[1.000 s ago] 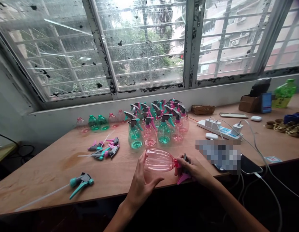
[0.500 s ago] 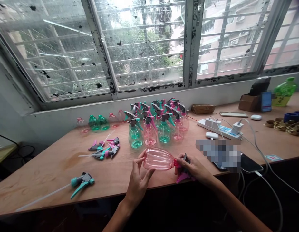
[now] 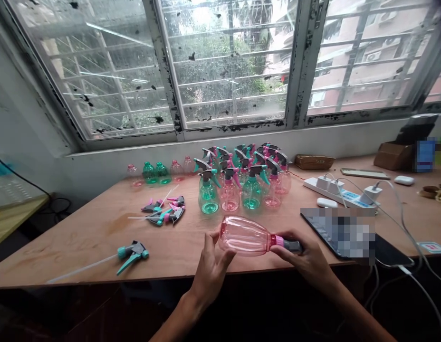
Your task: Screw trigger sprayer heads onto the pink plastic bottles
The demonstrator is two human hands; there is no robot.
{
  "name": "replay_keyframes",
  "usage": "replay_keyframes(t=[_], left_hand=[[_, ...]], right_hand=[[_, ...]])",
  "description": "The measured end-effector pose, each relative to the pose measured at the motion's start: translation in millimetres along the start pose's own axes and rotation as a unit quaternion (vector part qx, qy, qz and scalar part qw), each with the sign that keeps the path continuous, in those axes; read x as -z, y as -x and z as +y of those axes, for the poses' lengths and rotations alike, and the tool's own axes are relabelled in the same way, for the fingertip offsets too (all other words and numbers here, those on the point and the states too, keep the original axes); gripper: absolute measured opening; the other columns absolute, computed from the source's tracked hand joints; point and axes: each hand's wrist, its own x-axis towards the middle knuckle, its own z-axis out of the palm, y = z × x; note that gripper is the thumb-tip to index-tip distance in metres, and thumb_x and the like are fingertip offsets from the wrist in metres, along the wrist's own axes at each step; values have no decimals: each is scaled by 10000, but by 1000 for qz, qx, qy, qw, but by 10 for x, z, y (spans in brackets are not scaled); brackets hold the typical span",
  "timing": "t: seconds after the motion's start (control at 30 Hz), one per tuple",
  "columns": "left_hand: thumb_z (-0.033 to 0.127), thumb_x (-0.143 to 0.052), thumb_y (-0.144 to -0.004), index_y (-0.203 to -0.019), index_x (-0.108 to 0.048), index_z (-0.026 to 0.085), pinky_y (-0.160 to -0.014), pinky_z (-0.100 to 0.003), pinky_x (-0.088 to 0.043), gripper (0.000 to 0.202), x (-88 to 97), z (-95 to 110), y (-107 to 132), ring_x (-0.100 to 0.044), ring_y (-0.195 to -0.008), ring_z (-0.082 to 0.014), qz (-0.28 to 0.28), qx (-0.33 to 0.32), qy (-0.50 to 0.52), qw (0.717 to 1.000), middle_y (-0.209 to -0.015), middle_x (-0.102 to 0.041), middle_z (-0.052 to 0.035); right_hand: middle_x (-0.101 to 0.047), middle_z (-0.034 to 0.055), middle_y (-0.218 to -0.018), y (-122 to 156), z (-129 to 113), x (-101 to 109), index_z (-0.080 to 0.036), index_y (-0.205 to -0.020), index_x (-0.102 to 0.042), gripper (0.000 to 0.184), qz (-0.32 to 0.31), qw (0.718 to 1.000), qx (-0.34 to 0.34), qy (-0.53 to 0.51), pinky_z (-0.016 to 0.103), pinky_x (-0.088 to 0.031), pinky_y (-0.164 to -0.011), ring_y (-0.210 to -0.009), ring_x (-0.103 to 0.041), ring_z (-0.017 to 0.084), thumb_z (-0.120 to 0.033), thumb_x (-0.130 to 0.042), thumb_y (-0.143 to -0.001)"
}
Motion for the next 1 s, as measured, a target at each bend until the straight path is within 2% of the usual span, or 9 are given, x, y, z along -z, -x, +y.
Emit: replay_keyframes(t=[0.1,0.2,0.27,0.4,0.47,0.57,0.7,0.83,1.0], left_hand=[[481,-608,-934,-1272,-495,233,-1141,-472,-363,434,5,51,-19,-488,-1369,-331,16,-13,9,1000,-1444,-554,-127],[449,-662,-908,-1242,-515,251,-1186,-493,-299,415,23,50,-36,-376,-1454,-333,30,-47,36,998,-1537,-462,-115],[421,-657,-920,-1235,-503,253,-1192,-508,-289,388,56,41,-47,-360,-1466,-327,10,-36,66,997,-1546,-453,-123],[607,-691,-826,-1351,-406,243,-1144,-527,-366,700,145,51,-94,-482,-1379,-367,-114,18,202,973,-1503,-498,-174],[766,-600,-778,-1364,-408,235,-1058,-533,-453,814,171,86,-120,-565,-1291,-396,-99,66,263,958,-1478,-520,-187],[732,-538,-842,-1339,-462,245,-938,-491,-529,700,167,184,-122,-647,-1178,-373,-66,166,258,950,-1399,-595,-160],[605,-567,-885,-1202,-583,252,-824,-390,-564,474,105,335,-74,-702,-1025,-292,-33,218,244,944,-1260,-664,-90],[541,-613,-876,-1136,-601,233,-736,-336,-549,403,38,376,-75,-699,-826,-226,22,178,248,952,-1038,-665,-49],[486,-584,-923,-1184,-582,240,-872,-346,-510,359,-36,294,-51,-648,-967,-235,53,45,191,979,-1164,-631,-67]], right_hand=[[-744,81,-818,54,-129,-7,-211,-879,-710,382,35,997,49,38,334,-568,-635,-744,-695,271,-569,-784,-766],[-729,71,-728,80,-226,-55,-198,-856,-678,405,-21,999,0,-35,341,-581,-648,-687,-704,252,-602,-651,-870],[-718,66,-684,111,-232,-90,-198,-861,-666,400,-8,999,-3,-46,341,-583,-615,-639,-701,243,-593,-615,-900],[-752,89,-709,210,-148,-101,-229,-877,-705,258,98,974,171,114,374,-566,-587,-623,-706,273,-478,-756,-834],[-775,92,-748,248,-113,-93,-247,-915,-725,189,47,941,279,187,413,-587,-678,-677,-731,291,-389,-801,-815],[-781,70,-744,262,-96,-115,-257,-973,-731,196,-57,895,370,244,424,-611,-769,-717,-752,284,-318,-824,-811],[-775,38,-732,247,-100,-214,-233,-1045,-702,267,-15,878,429,212,412,-630,-830,-662,-748,241,-322,-820,-822],[-779,42,-768,253,-117,-294,-209,-1000,-696,211,66,915,370,148,280,-626,-666,-651,-750,207,-369,-757,-877],[-778,19,-718,245,-149,-263,-214,-840,-729,276,49,983,171,52,218,-579,-551,-608,-739,198,-484,-778,-818]])
